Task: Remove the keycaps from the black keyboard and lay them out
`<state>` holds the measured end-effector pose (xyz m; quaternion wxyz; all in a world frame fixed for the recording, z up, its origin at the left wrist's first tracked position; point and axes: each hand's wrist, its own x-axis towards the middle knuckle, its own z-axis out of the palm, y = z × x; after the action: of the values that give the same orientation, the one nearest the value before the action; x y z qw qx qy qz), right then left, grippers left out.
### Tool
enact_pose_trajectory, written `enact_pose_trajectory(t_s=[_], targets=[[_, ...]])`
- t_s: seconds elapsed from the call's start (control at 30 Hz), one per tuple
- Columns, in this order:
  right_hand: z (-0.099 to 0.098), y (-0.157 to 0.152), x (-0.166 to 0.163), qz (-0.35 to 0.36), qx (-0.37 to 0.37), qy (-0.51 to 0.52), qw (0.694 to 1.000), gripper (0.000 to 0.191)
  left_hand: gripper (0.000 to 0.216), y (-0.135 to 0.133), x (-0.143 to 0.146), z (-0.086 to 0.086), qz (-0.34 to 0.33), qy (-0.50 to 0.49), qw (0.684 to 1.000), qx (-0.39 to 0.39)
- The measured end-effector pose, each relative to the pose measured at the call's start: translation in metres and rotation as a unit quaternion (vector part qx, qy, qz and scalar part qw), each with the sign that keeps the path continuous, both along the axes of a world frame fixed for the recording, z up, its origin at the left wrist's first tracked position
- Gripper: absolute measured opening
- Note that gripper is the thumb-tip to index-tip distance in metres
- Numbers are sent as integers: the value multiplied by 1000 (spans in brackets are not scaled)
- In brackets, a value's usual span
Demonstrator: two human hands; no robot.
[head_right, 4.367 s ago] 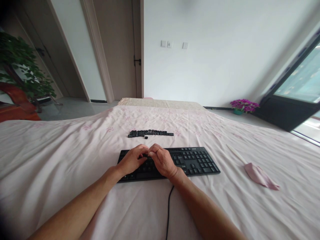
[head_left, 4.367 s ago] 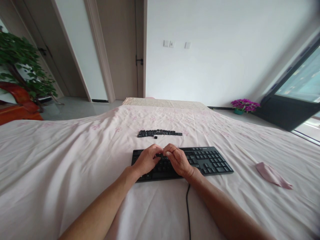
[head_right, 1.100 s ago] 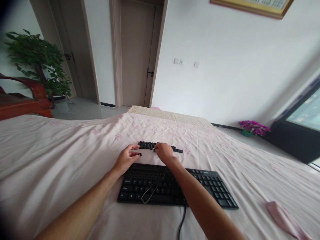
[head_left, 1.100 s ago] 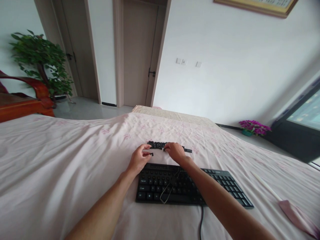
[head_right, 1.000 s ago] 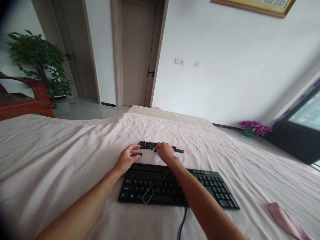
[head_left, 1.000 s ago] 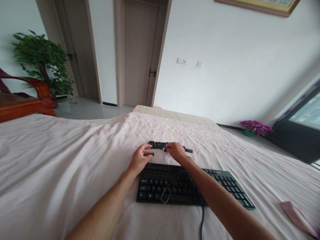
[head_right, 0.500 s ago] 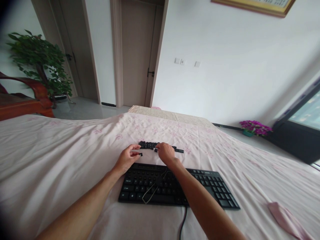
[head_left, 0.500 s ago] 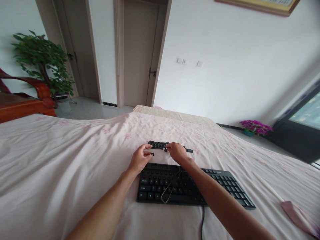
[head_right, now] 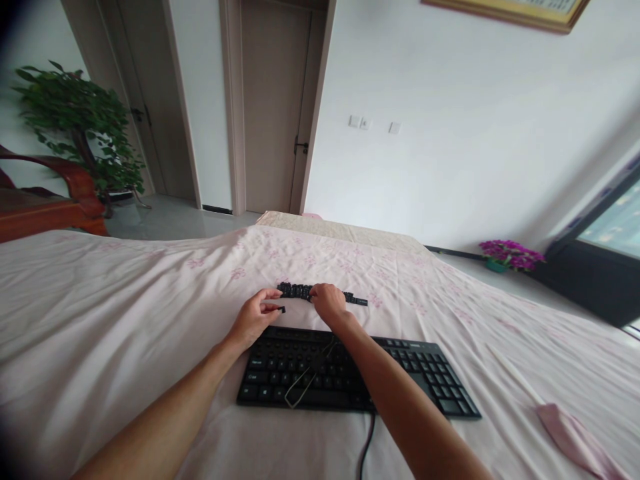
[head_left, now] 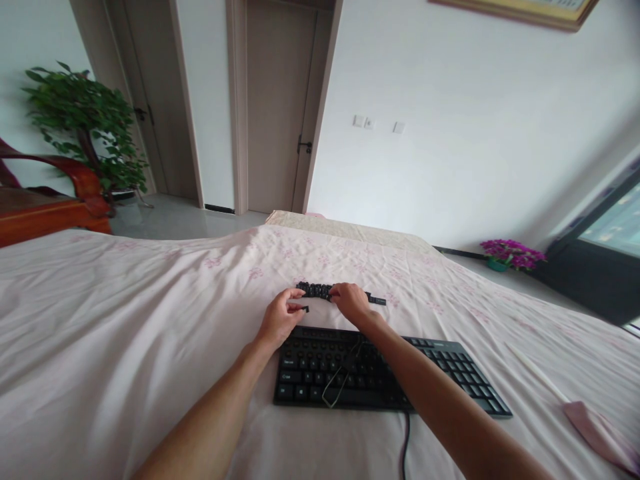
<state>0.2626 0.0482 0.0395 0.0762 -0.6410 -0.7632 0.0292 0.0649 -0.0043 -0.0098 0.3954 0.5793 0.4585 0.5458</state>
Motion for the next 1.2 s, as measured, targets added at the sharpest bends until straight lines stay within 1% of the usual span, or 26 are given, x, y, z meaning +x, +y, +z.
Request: enact_pose_trajectory(t_s=[0.23,0.43,0.53,0.63,0.7,0.83,0.97,1.07,1.13,1.2], targets=[[2,1,-4,17,16,-8,1000,25,38,1,0,-1,-2,2,1000,2],[10,-10,-8,35,45,19,998,25,41,-2,2,4,-4,-25,1000,-11],[12,-20,-13,84,41,84,992,24,45,-4,3,7,-14,-36,999,-14],[11,-29,-21,170,29,164,971,21,49,-4,4,7,-20,-48,999,-13],[10,-34,-26,202,31,189,961,20,51,-5,5,7,-25,-52,998,-12],[13,-41,-32,198,34,204,958,19,52,-5,6,6,-25,-52,998,-8],[18,-47,-34,203,45,165,964,18,53,-5,8,7,-26,-58,998,-9],[18,-47,-31,200,28,144,969,18,56,-6,9,9,-39,-61,997,-18],[17,-44,-25,187,29,144,971,18,55,-7,9,9,-43,-57,997,-19],[17,-37,-16,150,46,139,978,17,52,-6,8,8,-33,-48,998,-14]])
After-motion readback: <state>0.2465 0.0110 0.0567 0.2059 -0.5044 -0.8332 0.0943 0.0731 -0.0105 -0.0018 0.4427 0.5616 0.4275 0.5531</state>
